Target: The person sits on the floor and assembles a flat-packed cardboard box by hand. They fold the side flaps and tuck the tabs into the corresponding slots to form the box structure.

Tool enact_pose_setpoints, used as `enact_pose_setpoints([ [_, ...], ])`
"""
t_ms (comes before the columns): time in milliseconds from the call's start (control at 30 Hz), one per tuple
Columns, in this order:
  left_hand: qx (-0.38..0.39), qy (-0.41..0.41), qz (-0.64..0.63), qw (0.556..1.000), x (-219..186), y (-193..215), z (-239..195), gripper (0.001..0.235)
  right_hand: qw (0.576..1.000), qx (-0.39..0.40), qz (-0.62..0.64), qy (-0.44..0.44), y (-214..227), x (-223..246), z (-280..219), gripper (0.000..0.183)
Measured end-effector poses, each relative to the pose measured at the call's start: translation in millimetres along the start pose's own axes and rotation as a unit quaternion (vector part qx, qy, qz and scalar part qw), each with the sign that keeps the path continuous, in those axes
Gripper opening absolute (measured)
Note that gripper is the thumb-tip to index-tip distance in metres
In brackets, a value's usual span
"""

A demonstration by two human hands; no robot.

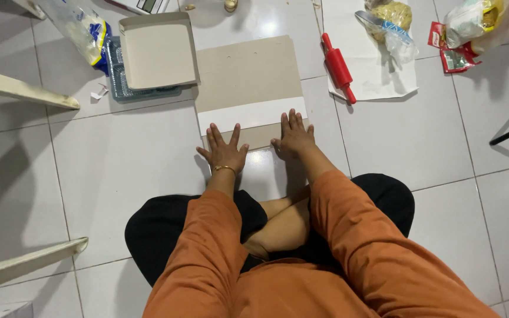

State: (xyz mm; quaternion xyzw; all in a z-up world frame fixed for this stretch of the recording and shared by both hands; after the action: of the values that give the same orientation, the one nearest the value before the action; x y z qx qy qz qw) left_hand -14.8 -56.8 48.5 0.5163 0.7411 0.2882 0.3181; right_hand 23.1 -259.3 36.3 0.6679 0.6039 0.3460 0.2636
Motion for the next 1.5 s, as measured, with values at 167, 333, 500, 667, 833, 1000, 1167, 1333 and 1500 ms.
enact_pose_setpoints([
  [167, 0.014, 0.001, -0.01, 1.0, -4, 15, -8, 0.063, 1.0, 0.025, 0.011, -0.007, 13, 7, -8, 0.09],
  [333, 0.03, -0.001, 0.0, 1.0, 0, 13, 7, 0.065, 0.999, 0.041, 0.021, -0.018, 22, 10, -8, 0.093],
  [500, -0.047, -0.041, -0.094, 0.994, 19, 13, 36, 0.071, 0.996, -0.053, 0.074, 0.023, 19, -7, 21, 0.075],
  [667, -0.103, -0.039, -0.135, 0.985, 33, 31, -1, 0.076, 0.955, -0.198, 0.205, -0.081, 13, -71, 57, 0.082],
  [833, -0.193, -0.097, -0.175, 0.961, 14, 22, 8, 0.075, 0.922, -0.247, 0.281, -0.102, 8, -93, 77, 0.065],
  [1000, -0.152, -0.15, -0.167, 0.963, -7, 5, 5, 0.08, 0.845, -0.262, 0.451, -0.118, -5, -102, 76, 0.029],
  [1167, -0.261, -0.235, -0.122, 0.928, -54, 19, -17, 0.095, 0.795, -0.313, 0.516, -0.062, 64, -76, 35, 0.021],
  [1333, -0.413, -0.27, -0.135, 0.86, -90, 25, -14, 0.112, 0.768, -0.418, 0.479, 0.08, 112, -18, -60, 0.015],
  [1500, -0.469, -0.281, -0.308, 0.779, -78, 41, -11, 0.08, 0.677, -0.529, 0.343, 0.379, 135, 52, -140, 0.014],
])
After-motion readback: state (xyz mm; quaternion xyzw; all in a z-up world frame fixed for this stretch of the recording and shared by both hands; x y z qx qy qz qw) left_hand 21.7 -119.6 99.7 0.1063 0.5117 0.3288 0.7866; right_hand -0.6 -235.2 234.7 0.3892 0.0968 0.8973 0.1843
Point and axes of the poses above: each hand's wrist, its own z-axis towards the middle knuckle, its own y-axis out of the back of the hand, x = y × z, the point moved 5 cm from there along z, towards the middle knuckle, and after that the axes turned 2 degrees about z, right-handed, at the moved point
